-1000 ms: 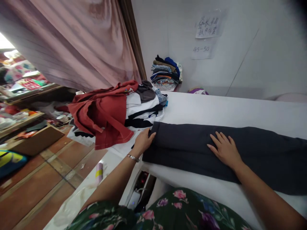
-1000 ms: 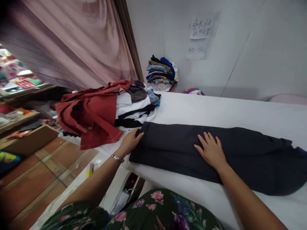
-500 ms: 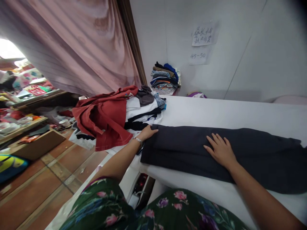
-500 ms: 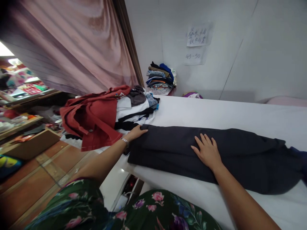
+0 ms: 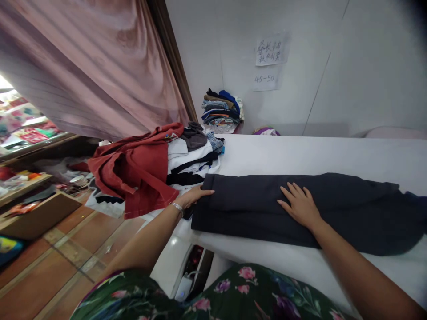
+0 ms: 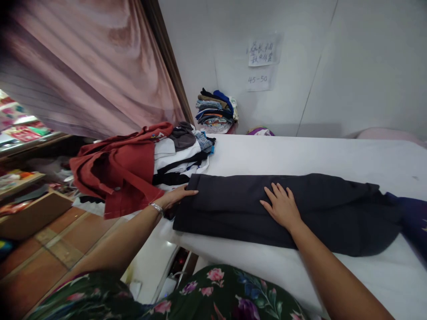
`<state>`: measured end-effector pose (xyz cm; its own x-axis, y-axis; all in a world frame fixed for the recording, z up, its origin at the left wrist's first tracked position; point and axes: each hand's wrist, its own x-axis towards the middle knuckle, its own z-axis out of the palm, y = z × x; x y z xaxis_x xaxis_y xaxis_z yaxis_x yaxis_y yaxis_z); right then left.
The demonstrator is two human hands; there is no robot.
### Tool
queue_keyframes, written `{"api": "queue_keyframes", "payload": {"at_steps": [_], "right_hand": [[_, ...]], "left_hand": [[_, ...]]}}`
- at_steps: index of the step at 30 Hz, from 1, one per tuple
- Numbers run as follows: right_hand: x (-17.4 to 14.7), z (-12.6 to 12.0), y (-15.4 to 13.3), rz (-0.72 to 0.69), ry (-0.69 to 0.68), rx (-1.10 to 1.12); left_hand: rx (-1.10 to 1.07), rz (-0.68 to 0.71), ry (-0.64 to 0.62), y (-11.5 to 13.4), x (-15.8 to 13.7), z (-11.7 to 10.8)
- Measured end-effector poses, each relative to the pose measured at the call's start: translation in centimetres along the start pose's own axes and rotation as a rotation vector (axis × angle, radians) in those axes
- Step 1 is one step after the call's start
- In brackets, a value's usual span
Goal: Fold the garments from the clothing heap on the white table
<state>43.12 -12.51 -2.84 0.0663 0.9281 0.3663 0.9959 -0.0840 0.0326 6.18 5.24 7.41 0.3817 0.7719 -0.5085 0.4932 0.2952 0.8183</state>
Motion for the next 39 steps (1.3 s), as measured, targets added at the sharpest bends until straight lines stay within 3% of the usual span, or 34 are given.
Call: {"api": "queue_keyframes", "payload": {"at_steps": [2, 5, 9, 13, 17, 20, 23, 28, 31, 35, 39], "right_hand": [[0.0, -0.1, 0.0, 0.003, -0.005, 0.005], [0.4, -0.7, -0.1, 0.031, -0.026, 0.043], [1.7, -2.4, -1.3, 0.039, -0.031, 0.127], [2.5, -3.1, -3.3, -0.061, -0.15, 0.206], [2.2, -2.5, -4.3, -0.098, -0.223, 0.22], [2.0, -2.4, -4.4, -0.073, -0.215, 0.25], [2.0, -2.8, -4.4, -0.052, -0.195, 0.282], [1.9, -2.9, -4.0, -0.042, -0.131, 0.372], [1.8, -2.6, -3.3, -0.001, -0.078, 0.591], [2.1, -2.7, -2.7, 0.136, 0.143, 1.228], [2.1, -4.4, -2.6, 0.311, 0.308, 1.816]], "left_hand": [[-0.008, 0.111, -0.004, -0.3, -0.3, 0.5], [0.1, 0.261, 0.102, -0.7, 0.0, 1.0], [0.33, 0.268, 0.285, -1.0, 0.7, 1.5], [0.385, 0.268, 0.342, -0.3, 0.8, 1.9], [0.274, 0.257, 0.322, 3.1, -0.5, 1.7], [0.186, 0.311, 0.257, 7.3, -2.2, 1.8], [0.252, 0.424, 0.262, 12.0, -3.9, 3.1], [0.42, 0.553, 0.197, 19.8, -5.4, 8.1], [0.544, 0.615, 0.175, 24.0, -5.9, 12.0], [0.677, 0.661, 0.151, 28.7, -6.6, 17.9], [0.8, 0.708, 0.108, 31.7, -7.2, 24.7]]}}
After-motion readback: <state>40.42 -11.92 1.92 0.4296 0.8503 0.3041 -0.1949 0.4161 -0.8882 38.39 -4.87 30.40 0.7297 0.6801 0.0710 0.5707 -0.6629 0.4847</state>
